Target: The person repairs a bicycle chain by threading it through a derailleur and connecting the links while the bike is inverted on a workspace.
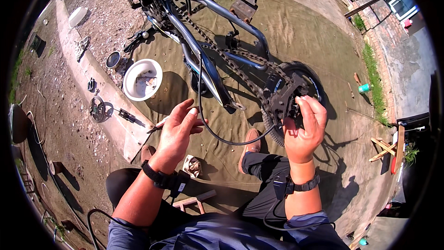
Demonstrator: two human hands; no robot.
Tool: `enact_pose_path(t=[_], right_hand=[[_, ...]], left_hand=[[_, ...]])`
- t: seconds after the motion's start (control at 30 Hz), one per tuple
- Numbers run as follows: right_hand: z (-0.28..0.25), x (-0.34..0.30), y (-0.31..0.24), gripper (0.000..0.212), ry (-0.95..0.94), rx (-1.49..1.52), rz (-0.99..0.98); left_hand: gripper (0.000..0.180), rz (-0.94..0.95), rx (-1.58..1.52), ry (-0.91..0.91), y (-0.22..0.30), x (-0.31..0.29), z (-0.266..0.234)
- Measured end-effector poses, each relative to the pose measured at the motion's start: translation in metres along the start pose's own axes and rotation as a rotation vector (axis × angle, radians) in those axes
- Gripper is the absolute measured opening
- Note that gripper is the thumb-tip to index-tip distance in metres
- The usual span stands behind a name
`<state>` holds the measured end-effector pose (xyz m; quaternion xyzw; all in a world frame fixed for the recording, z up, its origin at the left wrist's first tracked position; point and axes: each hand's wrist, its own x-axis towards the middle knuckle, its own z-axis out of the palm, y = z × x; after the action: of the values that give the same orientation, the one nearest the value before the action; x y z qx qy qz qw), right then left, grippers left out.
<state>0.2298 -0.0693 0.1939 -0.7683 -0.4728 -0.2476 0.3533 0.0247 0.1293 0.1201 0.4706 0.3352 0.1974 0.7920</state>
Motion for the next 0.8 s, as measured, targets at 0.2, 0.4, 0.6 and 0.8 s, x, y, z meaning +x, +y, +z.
enact_pose_path(t=[0.2,0.4,0.6,0.8], right_hand=[[-0.0021,0.0028,-0.0021,0.054,0.007,-0.021,-0.035],[-0.0014,0.0037,-0.0048,0.052,0.043,-0.030,-0.035],[-0.0014,0.0033,-0.0051,0.054,0.039,-0.022,-0.044],[-0.0018,0.0013,-0.0031,0.050,0.019,-0.044,-0.046]], left_hand=[[0.048,-0.004,-0.007,-0.001,-0.0036,0.0005,-0.0021],[0.050,-0.016,0.009,-0.002,-0.0003,0.0000,0.0012],[0.055,-0.024,-0.007,-0.011,0.0012,0.0001,0.0010],[0.056,-0.024,-0.002,-0.003,-0.0005,0.0010,0.0008]])
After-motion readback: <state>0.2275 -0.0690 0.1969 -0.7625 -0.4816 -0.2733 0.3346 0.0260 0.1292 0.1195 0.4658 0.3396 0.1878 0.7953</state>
